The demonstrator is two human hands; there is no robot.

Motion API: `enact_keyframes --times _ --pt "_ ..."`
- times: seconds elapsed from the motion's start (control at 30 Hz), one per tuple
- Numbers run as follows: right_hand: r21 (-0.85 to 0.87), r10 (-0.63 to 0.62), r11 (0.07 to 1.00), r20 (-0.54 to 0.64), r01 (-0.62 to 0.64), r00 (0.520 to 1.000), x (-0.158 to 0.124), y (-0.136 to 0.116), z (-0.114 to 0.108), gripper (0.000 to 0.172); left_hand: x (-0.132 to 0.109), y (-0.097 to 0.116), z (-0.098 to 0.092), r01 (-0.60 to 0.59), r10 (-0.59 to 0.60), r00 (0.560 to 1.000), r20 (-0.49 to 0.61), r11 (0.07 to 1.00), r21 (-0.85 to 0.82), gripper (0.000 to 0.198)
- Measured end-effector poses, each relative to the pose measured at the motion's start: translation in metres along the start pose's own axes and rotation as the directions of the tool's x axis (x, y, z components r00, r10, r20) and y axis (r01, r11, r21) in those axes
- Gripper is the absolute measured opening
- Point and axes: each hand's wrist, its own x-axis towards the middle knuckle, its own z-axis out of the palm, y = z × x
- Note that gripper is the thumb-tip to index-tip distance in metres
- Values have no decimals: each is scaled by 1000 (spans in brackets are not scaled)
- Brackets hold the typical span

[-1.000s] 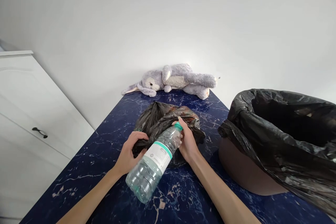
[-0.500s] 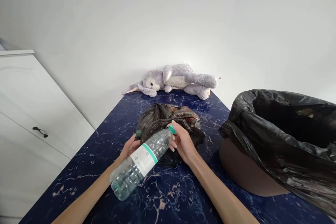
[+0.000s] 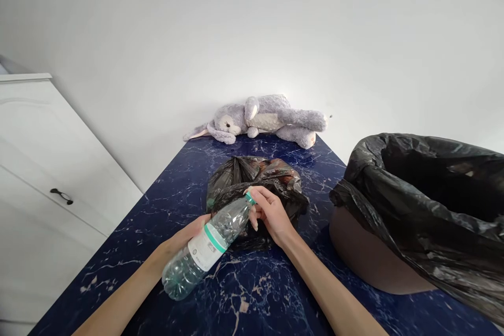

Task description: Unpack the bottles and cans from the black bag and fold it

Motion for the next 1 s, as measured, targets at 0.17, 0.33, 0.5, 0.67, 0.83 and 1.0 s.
enact_keyframes --times 0.17,0.33,0.5,0.67,0.83,1.0 --pt "-40 -30 999 -31 29 999 1 0 1 41 -3 2 -6 51 -50 996 78 999 -7 102" --pt "-61 -27 998 -26 25 999 1 -1 1 48 -4 12 1 49 -55 996 72 995 87 97" --pt "-99 3 995 -44 -7 999 3 2 1 56 -2 15 5 28 -29 995 98 1000 11 80" --pt "-188 -8 982 -163 -23 987 10 10 -5 59 -2 12 -6 41 -31 986 165 998 -54 71" --pt "-302 -55 952 -318 -46 946 17 22 -19 58 -8 8 -30 7 1 998 69 993 -118 65" --pt "-397 -123 916 -424 -62 897 22 31 -39 50 -15 9 -54 -81 64 993 -94 979 -187 68"
